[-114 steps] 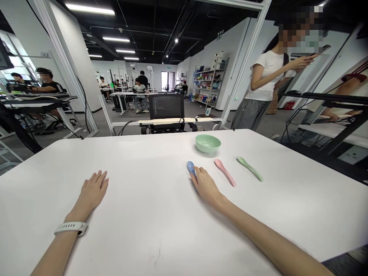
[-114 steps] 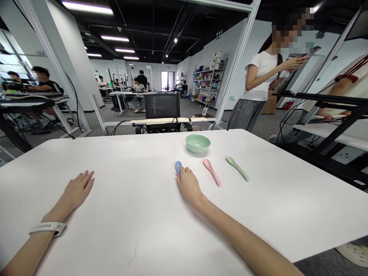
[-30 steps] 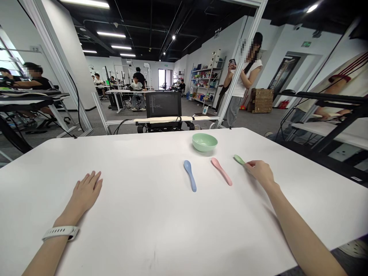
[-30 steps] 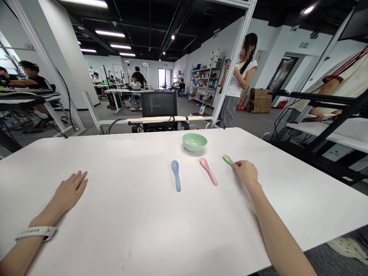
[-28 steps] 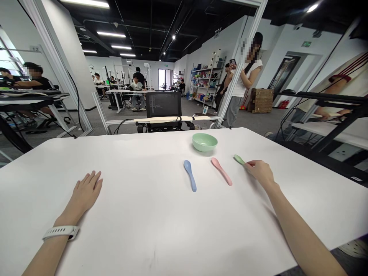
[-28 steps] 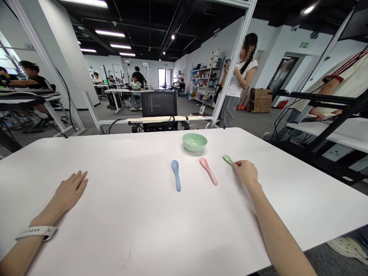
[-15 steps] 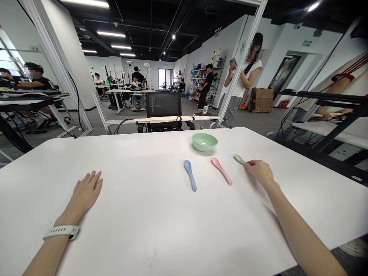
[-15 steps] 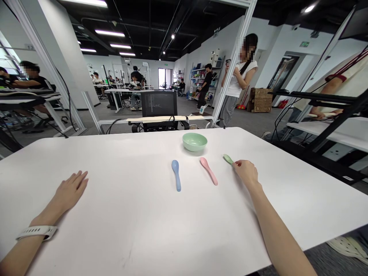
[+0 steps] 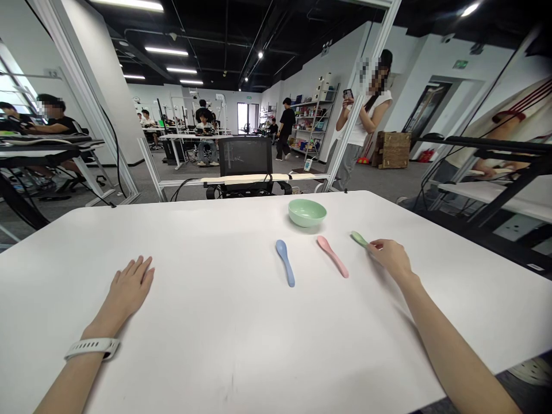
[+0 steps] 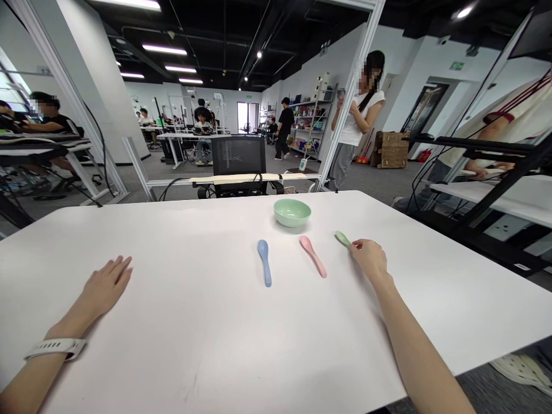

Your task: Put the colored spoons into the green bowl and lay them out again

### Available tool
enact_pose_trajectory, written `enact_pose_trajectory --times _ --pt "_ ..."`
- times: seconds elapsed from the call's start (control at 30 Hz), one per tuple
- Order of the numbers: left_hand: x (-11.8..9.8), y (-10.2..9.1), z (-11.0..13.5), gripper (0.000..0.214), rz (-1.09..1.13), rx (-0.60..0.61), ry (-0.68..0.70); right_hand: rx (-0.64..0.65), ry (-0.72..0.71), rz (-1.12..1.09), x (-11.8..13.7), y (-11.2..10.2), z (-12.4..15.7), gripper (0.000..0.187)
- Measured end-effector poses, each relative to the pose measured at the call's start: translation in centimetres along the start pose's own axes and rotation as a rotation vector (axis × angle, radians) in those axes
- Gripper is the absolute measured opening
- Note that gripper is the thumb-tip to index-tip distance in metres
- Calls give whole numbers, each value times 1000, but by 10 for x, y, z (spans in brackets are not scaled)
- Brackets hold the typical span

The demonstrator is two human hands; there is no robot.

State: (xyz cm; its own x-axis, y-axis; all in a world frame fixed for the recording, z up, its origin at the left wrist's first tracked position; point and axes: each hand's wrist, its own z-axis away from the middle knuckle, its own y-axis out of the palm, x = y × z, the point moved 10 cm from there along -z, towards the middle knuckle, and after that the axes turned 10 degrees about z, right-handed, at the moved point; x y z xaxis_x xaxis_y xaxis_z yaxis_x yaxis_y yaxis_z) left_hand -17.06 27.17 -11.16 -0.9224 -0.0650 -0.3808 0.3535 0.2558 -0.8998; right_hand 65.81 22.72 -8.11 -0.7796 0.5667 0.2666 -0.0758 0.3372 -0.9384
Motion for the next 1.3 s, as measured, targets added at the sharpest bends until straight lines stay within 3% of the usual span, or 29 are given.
enact_pose_trajectory --times 0.47,0.77,0.9,1.0,1.1,1.2,1.3 --pt "2 1 -1 76 -9 25 3 -19 -15 -39 -3 2 -4 60" --pt "7 6 -4 77 -30 26 2 -7 -4 -49 -10 8 -7 38" --pt "8 6 -4 76 -20 -5 13 -89 -61 -66 -4 -1 -7 42" --pt "9 6 -4 77 -30 -9 16 -245 -211 -141 23 -23 4 57" --pt "9 7 -5 73 -50 -3 23 -316 -430 -272 75 -40 36 64" --pt "10 6 -7 71 -63 1 26 -175 -701 -353 145 -34 89 60" --pt "11 7 -7 73 -66 6 11 107 -940 -297 203 -8 153 66"
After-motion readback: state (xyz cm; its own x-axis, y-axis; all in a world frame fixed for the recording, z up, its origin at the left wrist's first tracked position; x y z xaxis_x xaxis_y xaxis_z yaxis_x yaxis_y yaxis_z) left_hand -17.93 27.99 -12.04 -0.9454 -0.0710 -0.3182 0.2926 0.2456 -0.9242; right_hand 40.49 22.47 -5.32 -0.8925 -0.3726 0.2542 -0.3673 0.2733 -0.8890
